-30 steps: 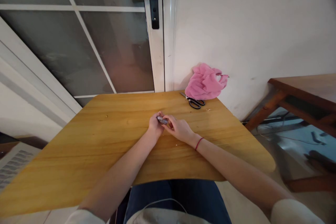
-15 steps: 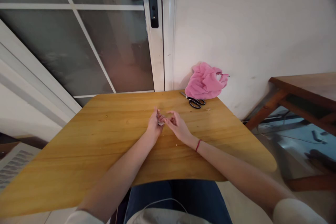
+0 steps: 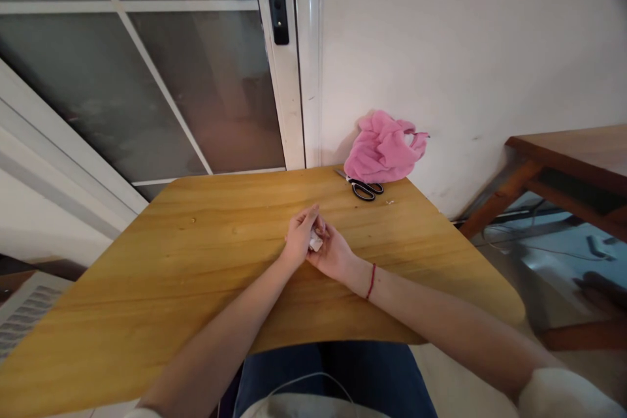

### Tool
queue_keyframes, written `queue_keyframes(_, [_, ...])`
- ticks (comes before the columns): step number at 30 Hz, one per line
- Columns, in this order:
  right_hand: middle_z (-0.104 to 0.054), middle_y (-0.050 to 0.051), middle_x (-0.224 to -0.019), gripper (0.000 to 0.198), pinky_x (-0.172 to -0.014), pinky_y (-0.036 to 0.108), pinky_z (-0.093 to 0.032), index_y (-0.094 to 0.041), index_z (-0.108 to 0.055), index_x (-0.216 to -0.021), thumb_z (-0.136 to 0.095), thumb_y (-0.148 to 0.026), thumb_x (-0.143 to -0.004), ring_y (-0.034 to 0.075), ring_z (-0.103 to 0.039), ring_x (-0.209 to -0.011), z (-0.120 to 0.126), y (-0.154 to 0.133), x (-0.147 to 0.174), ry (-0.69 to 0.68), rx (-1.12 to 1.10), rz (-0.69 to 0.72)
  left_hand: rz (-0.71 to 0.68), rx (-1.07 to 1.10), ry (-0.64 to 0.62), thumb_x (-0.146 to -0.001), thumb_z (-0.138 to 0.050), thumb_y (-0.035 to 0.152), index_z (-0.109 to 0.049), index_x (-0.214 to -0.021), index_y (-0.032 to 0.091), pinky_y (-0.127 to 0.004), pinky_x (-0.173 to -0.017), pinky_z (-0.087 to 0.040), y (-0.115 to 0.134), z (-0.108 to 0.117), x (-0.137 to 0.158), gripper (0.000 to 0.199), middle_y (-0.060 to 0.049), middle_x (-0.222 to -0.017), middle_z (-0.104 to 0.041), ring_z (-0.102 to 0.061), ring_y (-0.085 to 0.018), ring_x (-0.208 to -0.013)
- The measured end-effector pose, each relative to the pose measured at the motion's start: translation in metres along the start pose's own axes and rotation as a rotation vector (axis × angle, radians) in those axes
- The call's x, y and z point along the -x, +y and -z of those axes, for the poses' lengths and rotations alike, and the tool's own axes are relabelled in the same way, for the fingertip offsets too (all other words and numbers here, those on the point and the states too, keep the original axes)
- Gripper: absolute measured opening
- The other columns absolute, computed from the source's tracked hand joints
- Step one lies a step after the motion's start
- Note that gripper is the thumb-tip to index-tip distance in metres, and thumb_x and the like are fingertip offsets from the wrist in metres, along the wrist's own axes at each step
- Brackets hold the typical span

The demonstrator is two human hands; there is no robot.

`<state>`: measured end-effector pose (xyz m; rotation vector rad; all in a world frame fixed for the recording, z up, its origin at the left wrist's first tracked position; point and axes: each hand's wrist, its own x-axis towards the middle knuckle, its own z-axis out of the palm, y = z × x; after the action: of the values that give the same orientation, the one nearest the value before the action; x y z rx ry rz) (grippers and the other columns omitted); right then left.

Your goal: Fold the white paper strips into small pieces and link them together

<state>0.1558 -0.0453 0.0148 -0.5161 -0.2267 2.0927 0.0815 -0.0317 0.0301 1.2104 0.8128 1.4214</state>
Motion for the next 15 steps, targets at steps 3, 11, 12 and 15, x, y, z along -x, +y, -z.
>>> queue_keyframes(3, [-0.064, 0.001, -0.066, 0.026, -0.065, 0.028, -0.051, -0.018, -0.052, -0.073, -0.033, -0.024, -0.09, 0.013, -0.061, -0.063, -0.003, -0.002, 0.002, 0.093, -0.051, -0.02, -0.07, -0.123, 0.029, -0.084, -0.046, 0.043, -0.047, -0.053, 0.017, -0.021, -0.05, -0.037, 0.004, 0.003, 0.001, 0.041, 0.004, -0.048, -0.047, -0.047, -0.009, -0.046])
queue_keyframes(11, [-0.065, 0.008, -0.074, 0.026, -0.067, 0.029, -0.053, -0.013, -0.052, -0.084, -0.031, -0.025, -0.092, 0.016, -0.064, -0.07, -0.009, -0.019, 0.004, 0.098, -0.09, -0.003, -0.297, -0.735, -0.102, -0.09, -0.034, 0.033, -0.056, -0.08, 0.018, -0.026, -0.072, -0.043, 0.021, 0.021, -0.004, 0.028, -0.003, -0.081, -0.059, -0.056, -0.014, -0.078])
queue_keyframes(12, [-0.065, 0.008, -0.075, 0.026, -0.066, 0.029, -0.053, -0.013, -0.052, -0.084, -0.031, -0.025, -0.092, 0.016, -0.063, -0.07, -0.009, -0.022, 0.004, 0.091, -0.086, 0.002, -0.323, -0.787, -0.156, -0.089, -0.037, 0.032, -0.056, -0.086, 0.018, -0.028, -0.077, -0.044, 0.021, 0.024, -0.006, 0.024, -0.004, -0.088, -0.061, -0.057, -0.015, -0.085])
queue_keyframes(15, [-0.064, 0.008, -0.074, 0.026, -0.061, 0.027, -0.052, -0.013, -0.052, -0.083, -0.03, -0.026, -0.091, 0.015, -0.062, -0.067, -0.008, -0.033, 0.002, 0.044, -0.065, -0.001, -0.42, -0.971, -0.403, -0.083, -0.051, 0.029, -0.055, -0.107, 0.021, -0.039, -0.097, -0.036, 0.022, 0.031, -0.009, 0.026, -0.006, -0.111, -0.059, -0.051, -0.019, -0.109])
